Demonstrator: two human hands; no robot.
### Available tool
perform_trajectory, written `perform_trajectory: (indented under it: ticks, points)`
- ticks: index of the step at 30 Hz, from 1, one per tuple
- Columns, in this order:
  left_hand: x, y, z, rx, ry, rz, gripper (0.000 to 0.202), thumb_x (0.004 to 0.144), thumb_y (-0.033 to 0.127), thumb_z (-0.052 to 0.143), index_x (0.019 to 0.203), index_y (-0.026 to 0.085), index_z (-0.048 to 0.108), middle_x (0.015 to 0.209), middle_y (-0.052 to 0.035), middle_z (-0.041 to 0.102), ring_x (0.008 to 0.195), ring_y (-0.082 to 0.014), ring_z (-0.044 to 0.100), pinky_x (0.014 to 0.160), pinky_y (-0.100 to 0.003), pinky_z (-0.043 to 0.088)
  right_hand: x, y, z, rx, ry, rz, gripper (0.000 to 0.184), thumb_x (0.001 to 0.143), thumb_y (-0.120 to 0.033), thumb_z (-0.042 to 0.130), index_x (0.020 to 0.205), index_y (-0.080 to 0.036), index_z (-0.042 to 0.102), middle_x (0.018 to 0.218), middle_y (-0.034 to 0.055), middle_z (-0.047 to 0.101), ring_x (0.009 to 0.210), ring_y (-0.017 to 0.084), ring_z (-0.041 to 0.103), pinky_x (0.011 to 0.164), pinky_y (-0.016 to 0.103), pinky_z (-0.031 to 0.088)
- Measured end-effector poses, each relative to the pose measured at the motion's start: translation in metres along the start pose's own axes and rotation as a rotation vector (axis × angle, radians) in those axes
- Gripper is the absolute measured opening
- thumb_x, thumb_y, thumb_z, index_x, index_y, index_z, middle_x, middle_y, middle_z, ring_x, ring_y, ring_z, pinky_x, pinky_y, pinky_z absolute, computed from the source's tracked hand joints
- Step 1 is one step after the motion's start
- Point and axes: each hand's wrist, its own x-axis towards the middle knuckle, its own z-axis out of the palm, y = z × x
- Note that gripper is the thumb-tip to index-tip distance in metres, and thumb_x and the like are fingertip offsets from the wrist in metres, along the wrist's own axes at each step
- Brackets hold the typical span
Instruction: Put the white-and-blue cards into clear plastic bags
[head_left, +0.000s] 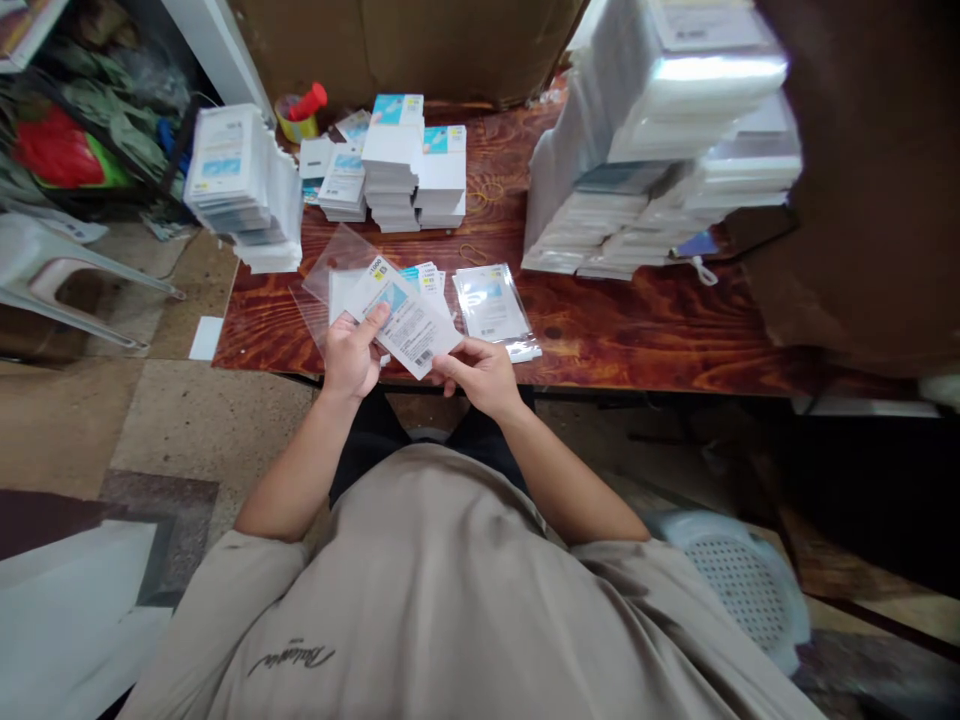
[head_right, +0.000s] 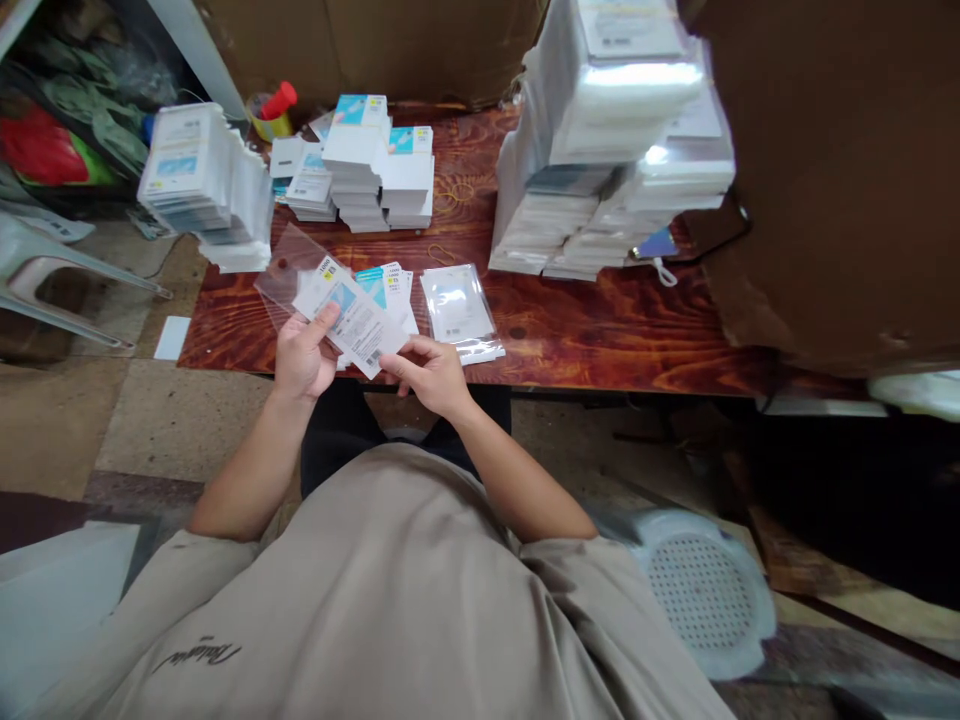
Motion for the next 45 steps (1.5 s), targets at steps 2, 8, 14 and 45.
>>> perform_trajectory:
  ticks: [2,8,14,45]
  points:
    - [-0.012,0.001,0.003,0.058,-0.094,-0.070,0.048,0.066,0.043,0.098,0.101,0.018,0.077,0.111,-0.0091,0.081,0.104,-0.0286,0.078,0.088,-0.038,0.064,0.001,0.001,0.002,-0.036,0.124,-0.146,0.061,0.059,-0.064,0.096,0.094,-0.022,0.068,0.088,0.0019,0.072,0.076,0.018,0.067,0.065,0.030,0.061]
    - [-0.015,-0.004,-0.005,0.444,-0.299,-0.161,0.053,0.075,0.056,0.089,0.106,0.015,0.075,0.103,-0.0124,0.080,0.084,-0.0272,0.076,0.079,-0.041,0.063,0.008,-0.005,-0.011,-0.098,0.160,-0.180,0.067,0.076,-0.058,0.085,0.130,-0.026,0.062,0.102,0.0044,0.072,0.092,0.022,0.070,0.083,0.039,0.062]
    - [0.045,0.014,-0.054,1.436,0.335,0.181,0.044,0.084,0.044,0.080,0.115,0.015,0.069,0.122,-0.0197,0.071,0.123,-0.0363,0.064,0.113,-0.053,0.046,0.036,0.002,-0.082,-0.733,0.650,-0.095,0.043,0.086,-0.034,0.068,0.125,-0.018,0.063,0.093,0.0066,0.072,0.089,0.025,0.067,0.090,0.045,0.056]
    - [0.055,0.029,-0.064,0.297,0.365,0.180,0.032,0.078,0.041,0.090,0.080,0.018,0.069,0.074,-0.0032,0.071,0.062,-0.0152,0.071,0.062,-0.028,0.061,0.014,-0.025,-0.020,-1.308,-0.128,-0.542,0.030,0.106,-0.026,0.050,0.094,-0.021,0.077,0.103,0.0096,0.079,0.097,0.023,0.070,0.077,0.034,0.048]
